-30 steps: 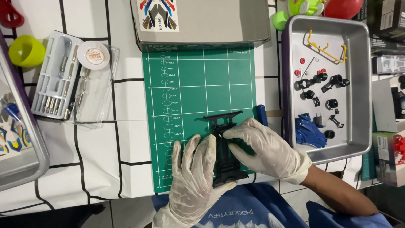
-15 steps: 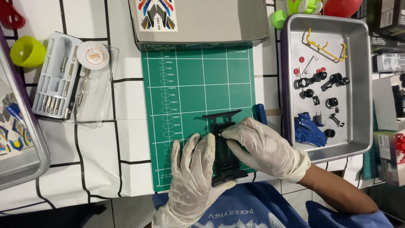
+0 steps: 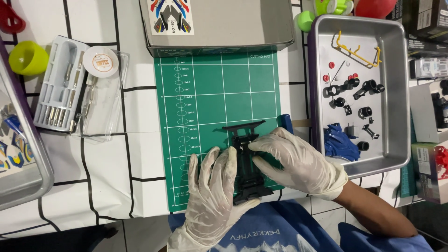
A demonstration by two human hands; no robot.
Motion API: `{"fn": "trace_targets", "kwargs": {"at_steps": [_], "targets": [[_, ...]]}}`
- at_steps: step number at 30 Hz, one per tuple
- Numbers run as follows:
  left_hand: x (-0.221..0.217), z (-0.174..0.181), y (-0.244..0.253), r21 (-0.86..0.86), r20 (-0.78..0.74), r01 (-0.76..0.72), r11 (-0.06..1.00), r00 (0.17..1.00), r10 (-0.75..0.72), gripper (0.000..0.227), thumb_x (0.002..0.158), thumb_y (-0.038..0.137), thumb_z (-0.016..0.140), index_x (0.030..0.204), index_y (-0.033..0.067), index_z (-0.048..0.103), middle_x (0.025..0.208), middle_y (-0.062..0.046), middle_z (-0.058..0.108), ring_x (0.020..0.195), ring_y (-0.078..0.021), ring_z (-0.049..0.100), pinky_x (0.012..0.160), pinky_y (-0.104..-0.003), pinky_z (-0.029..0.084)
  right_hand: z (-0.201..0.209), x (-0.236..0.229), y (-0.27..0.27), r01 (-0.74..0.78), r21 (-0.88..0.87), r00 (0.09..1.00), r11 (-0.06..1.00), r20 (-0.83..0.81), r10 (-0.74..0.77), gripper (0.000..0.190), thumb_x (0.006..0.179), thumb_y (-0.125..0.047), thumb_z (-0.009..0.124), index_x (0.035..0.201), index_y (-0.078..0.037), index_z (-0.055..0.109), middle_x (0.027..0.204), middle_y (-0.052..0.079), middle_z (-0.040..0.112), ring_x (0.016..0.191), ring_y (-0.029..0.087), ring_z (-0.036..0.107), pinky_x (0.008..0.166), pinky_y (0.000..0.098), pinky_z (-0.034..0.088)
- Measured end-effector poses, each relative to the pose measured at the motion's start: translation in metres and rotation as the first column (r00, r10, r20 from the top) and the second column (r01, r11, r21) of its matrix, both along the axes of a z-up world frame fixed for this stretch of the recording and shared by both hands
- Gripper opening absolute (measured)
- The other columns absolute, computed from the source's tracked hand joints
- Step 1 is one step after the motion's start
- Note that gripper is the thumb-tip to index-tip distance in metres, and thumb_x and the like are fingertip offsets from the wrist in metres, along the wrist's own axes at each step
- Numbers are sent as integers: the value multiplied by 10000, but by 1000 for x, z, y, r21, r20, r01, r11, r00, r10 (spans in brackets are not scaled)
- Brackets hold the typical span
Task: The person assembles a black mechanical component on a green cutting mat, picking up small parts from a metal tray and attaching them to the main structure. They use a screwdriver to tighten screws and secure the pieces together, occasionally adjusting the position of the assembly.
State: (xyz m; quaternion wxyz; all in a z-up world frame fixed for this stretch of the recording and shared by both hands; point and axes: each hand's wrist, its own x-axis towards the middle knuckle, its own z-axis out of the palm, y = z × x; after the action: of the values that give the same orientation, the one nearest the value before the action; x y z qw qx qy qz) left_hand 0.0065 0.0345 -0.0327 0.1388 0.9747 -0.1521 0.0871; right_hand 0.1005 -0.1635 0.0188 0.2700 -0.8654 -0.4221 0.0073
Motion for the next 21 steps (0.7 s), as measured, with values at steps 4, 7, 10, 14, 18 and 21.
{"fn": "trace_targets", "kwargs": {"at_steps": [4, 7, 10, 14, 18, 21], "targets": [[-1, -1, 1, 105, 51, 9, 994, 999, -14, 1340, 768, 1091, 366, 1593, 37, 306, 1440, -54, 630, 1431, -257, 512, 1234, -535, 337, -8, 0, 2, -59, 0, 998, 998, 12, 59, 286, 938, 17, 722, 1207, 53, 633, 1046, 155, 710, 868, 279, 643, 841, 356, 585], [-1, -2, -1, 2, -8, -2, 1000, 1000, 2, 1430, 612, 1070, 665, 1563, 44, 368, 1385, -56, 653, 1410, -288, 516, 1229, -592, 314, -14, 1, 2, -94, 10, 990, 995, 110, 93, 218, 935, 51, 715, 1136, 62, 633, 1017, 190, 706, 841, 306, 653, 842, 391, 578], [1, 0, -1, 92, 105, -36, 995, 994, 26, 480, 1089, 124, 537, 1548, 71, 404, 1351, -43, 689, 1386, -241, 562, 1211, -516, 394, -18, 3, -1, -116, 3, 985, 993, 132, 115, 255, 932, 93, 691, 1170, 59, 607, 1001, 195, 683, 809, 304, 623, 800, 393, 575], [0, -2, 0, 82, 86, -22, 996, 996, 15, 868, 936, 674, 459, 1557, 72, 388, 1366, -45, 678, 1405, -246, 533, 1223, -529, 362, -15, 3, 0, -100, 28, 994, 995, 49, 98, 215, 945, 65, 690, 1139, 36, 602, 1000, 160, 681, 810, 277, 609, 791, 363, 555], [-3, -5, 1, 93, 35, 0, 996, 999, -3, 1351, 744, 1098, 376, 1601, 56, 298, 1425, -56, 640, 1436, -257, 503, 1248, -541, 317, -17, 0, -1, -52, 37, 998, 998, -21, 53, 210, 944, 57, 697, 1128, 23, 601, 1009, 150, 700, 811, 260, 617, 807, 354, 554], [-1, -1, 0, 20, 14, 0, 1000, 1000, -1, 1402, 625, 1080, 645, 1548, 53, 407, 1404, -56, 642, 1392, -282, 538, 1227, -581, 318, -6, -2, 4, -36, 62, 999, 997, 20, 35, 228, 920, 56, 731, 1115, 29, 617, 991, 164, 704, 834, 278, 664, 817, 353, 581]]}}
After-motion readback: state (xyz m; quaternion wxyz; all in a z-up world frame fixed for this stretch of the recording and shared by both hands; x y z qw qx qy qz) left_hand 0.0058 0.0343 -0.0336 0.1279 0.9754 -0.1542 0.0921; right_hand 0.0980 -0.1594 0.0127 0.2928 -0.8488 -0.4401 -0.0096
